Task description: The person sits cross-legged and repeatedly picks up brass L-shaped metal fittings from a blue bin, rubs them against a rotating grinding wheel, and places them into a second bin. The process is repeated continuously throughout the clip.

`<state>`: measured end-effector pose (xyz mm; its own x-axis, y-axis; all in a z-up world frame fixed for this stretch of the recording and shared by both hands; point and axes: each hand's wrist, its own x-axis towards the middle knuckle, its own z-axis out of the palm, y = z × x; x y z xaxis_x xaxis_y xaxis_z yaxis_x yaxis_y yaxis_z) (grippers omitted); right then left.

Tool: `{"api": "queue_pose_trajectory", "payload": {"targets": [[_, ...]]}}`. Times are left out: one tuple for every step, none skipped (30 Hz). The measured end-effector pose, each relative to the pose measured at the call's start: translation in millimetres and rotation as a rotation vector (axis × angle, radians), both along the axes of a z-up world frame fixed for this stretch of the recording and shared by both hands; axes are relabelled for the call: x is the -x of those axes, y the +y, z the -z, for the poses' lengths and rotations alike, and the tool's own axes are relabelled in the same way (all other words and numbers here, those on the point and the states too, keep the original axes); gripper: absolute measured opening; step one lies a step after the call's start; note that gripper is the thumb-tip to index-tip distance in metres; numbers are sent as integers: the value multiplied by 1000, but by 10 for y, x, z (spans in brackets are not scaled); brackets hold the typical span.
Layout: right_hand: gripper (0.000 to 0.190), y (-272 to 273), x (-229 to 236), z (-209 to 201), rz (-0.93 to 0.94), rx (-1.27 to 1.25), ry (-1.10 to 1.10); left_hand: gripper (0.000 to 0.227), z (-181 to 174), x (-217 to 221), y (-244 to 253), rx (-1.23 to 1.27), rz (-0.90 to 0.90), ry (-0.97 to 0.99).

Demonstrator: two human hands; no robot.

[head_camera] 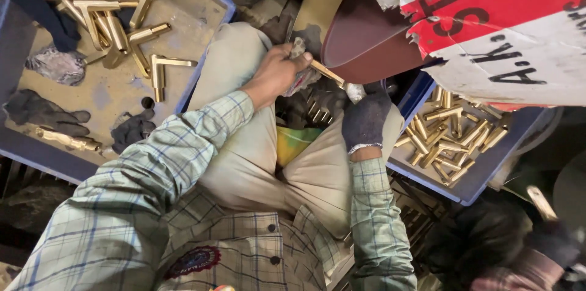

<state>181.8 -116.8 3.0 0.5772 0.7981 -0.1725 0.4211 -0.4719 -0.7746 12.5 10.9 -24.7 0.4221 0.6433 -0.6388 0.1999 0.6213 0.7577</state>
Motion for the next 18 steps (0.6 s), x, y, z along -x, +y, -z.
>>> {"api": "queue_pose_trajectory", "payload": {"targets": [[19, -11, -17, 22, -83, -16, -107, 26, 24, -8, -1, 15, 7, 22], [24, -6, -31, 38, -166, -37, -216, 26, 46, -21, 9, 33, 8, 43], [25, -5, -29, 41, -196, -65, -247, 25, 65, -27, 12, 51, 9, 63], [27, 0, -20, 29, -226, -95, -280, 25, 80, -26, 14, 67, 9, 82], [28, -1, -5, -1, -256, -125, -314, 24, 89, -15, -6, 45, -8, 48], [23, 14, 16, -38, -121, -119, -78, 23, 97, -15, -18, 17, -26, 11], [18, 20, 63, -82, 12, -111, 158, 22, 101, -4, -30, -11, -44, -25], [13, 26, 109, -138, 142, -102, 395, 22, 99, 23, -47, -59, -42, -128], [14, 34, 145, -201, 126, -133, 364, 22, 89, 59, -81, -108, -39, -231], [15, 35, 188, -259, 108, -163, 333, 21, 74, 98, -120, -156, -37, -332], [16, 23, 232, -323, 90, -193, 303, 21, 45, 135, -152, -221, -16, -291], [20, 11, 260, -401, 69, -188, 285, 21, -6, 155, -153, -291, 9, -254], [24, -14, 282, -484, 49, -183, 267, 22, -76, 176, -156, -362, 33, -216], [28, -47, 313, -558, 30, -177, 249, 22, -160, 205, -166, -394, 39, -255], [25, -69, 330, -625, -8, -229, 150, 23, -256, 234, -178, -425, 46, -295], [22, -106, 331, -689, -43, -278, 50, 24, -360, 260, -207, -453, 55, -334], [20, -143, 335, -749, -78, -325, -50, 26, -475, 300, -248, -522, 81, -321], [22, -202, 357, -819, -96, -367, -75, 28, -605, 366, -299, -591, 109, -309]]}}
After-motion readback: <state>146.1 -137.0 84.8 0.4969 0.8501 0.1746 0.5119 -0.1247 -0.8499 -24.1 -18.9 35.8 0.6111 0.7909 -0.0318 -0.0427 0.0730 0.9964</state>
